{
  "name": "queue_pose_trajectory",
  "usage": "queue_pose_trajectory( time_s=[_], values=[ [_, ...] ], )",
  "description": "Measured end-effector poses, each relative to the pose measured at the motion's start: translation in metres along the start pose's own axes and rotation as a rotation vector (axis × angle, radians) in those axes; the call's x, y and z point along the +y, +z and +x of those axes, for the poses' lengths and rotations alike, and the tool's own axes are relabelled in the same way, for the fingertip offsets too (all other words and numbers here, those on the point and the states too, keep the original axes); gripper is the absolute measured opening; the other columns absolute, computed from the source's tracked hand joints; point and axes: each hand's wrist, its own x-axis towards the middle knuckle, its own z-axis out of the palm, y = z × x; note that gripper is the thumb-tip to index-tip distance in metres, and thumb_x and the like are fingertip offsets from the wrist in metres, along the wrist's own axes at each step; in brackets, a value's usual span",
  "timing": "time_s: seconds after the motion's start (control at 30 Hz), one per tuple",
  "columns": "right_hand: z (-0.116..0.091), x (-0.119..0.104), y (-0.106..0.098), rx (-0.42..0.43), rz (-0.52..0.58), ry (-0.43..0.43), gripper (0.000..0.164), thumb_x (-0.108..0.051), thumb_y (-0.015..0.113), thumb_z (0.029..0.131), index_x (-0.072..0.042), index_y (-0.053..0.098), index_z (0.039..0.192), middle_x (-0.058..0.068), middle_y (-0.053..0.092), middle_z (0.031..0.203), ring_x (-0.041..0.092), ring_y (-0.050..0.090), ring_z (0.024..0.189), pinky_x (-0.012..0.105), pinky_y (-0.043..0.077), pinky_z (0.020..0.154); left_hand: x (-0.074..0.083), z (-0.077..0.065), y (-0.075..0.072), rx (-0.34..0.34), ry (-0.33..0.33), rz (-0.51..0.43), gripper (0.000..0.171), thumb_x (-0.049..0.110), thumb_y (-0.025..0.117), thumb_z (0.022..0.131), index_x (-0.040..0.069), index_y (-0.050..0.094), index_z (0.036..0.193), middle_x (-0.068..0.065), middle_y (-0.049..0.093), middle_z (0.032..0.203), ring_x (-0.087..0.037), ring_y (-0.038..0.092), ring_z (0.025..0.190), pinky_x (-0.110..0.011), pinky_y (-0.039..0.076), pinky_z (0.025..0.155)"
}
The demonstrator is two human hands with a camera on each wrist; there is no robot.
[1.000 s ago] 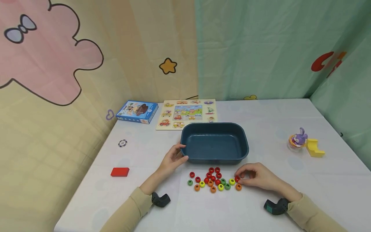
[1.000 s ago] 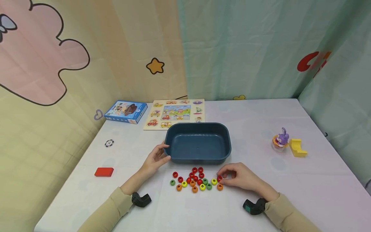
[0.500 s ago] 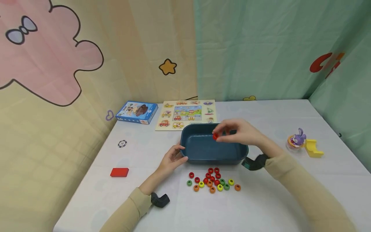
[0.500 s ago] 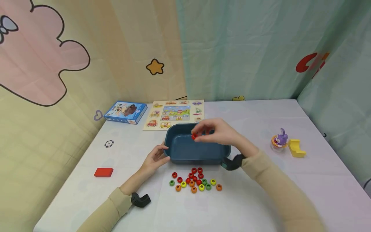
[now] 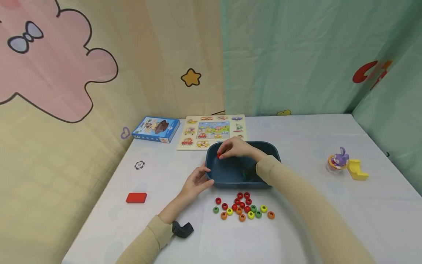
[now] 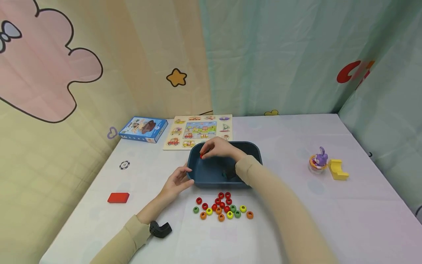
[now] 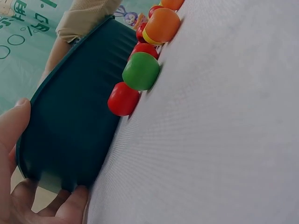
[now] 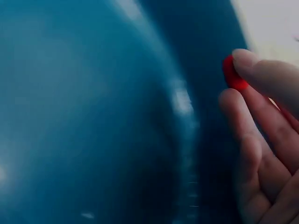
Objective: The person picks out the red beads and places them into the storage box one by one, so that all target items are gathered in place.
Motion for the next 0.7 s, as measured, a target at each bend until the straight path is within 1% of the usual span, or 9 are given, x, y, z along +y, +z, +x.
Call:
queue_pose_trajectory(
  time_s=[0.13, 0.23, 0.33, 0.47, 0.57, 0.63, 0.7],
  values=[
    [0.008, 0.010, 0.010, -0.017, -0.106, 0.044, 0.016, -0.017, 0.072, 0.075, -0.012, 0.067, 0.090, -0.002, 0.065, 0.085, 0.012, 0.061, 0.075, 0.025, 0.052, 0.068, 0.000, 0.000, 0.000, -0.001, -0.014, -0.012, 0.041, 0.003, 0.060, 0.083, -0.011, 0.039, 0.115, -0.017, 0.017, 0.145, -0.031, 0.022, 0.130, -0.041, 0.031, 0.100],
    [0.011, 0.013, 0.015, -0.023, -0.190, 0.056, 0.015, -0.017, 0.072, 0.075, -0.014, 0.067, 0.089, -0.005, 0.064, 0.083, 0.010, 0.059, 0.074, 0.023, 0.051, 0.067, -0.001, 0.001, -0.001, -0.002, -0.020, -0.017, 0.042, 0.003, 0.060, 0.084, -0.012, 0.039, 0.116, -0.016, 0.017, 0.145, -0.031, 0.022, 0.130, -0.040, 0.030, 0.101],
    [0.013, 0.015, 0.016, -0.008, -0.243, 0.065, 0.015, -0.016, 0.073, 0.074, -0.015, 0.067, 0.088, -0.005, 0.064, 0.082, 0.010, 0.059, 0.073, 0.023, 0.051, 0.066, 0.000, 0.002, -0.001, -0.004, -0.020, -0.019, 0.041, 0.003, 0.060, 0.084, -0.011, 0.039, 0.116, -0.015, 0.017, 0.145, -0.031, 0.022, 0.130, -0.038, 0.031, 0.101],
    [0.013, 0.014, 0.015, -0.006, -0.279, 0.078, 0.018, -0.018, 0.073, 0.075, -0.015, 0.067, 0.092, -0.006, 0.064, 0.085, 0.008, 0.059, 0.076, 0.022, 0.051, 0.066, -0.001, 0.002, -0.001, -0.009, -0.012, -0.025, 0.041, 0.003, 0.060, 0.084, -0.011, 0.039, 0.116, -0.015, 0.016, 0.145, -0.031, 0.022, 0.130, -0.040, 0.029, 0.102],
    [0.007, 0.002, 0.010, -0.008, -0.284, 0.070, 0.025, -0.019, 0.072, 0.075, -0.014, 0.065, 0.099, -0.004, 0.064, 0.092, 0.007, 0.059, 0.080, 0.022, 0.051, 0.069, -0.002, 0.001, 0.000, -0.012, -0.009, -0.025, 0.041, 0.003, 0.060, 0.084, -0.011, 0.039, 0.116, -0.015, 0.015, 0.146, -0.031, 0.021, 0.130, -0.041, 0.029, 0.102],
    [-0.001, -0.013, 0.002, -0.007, -0.270, 0.047, 0.030, -0.019, 0.071, 0.076, -0.012, 0.064, 0.105, 0.000, 0.064, 0.099, 0.008, 0.060, 0.081, 0.022, 0.051, 0.071, -0.002, 0.000, 0.000, -0.008, -0.014, -0.023, 0.040, 0.004, 0.060, 0.084, -0.009, 0.039, 0.116, -0.014, 0.015, 0.146, -0.030, 0.022, 0.130, -0.041, 0.030, 0.101],
    [-0.015, -0.031, -0.008, 0.000, -0.237, 0.011, 0.034, -0.019, 0.070, 0.077, -0.009, 0.062, 0.108, 0.004, 0.063, 0.103, 0.009, 0.061, 0.082, 0.024, 0.052, 0.072, -0.001, 0.000, 0.000, 0.001, -0.023, -0.014, 0.039, 0.005, 0.060, 0.084, -0.007, 0.041, 0.116, -0.013, 0.016, 0.146, -0.029, 0.023, 0.130, -0.039, 0.032, 0.100]
  ],
)
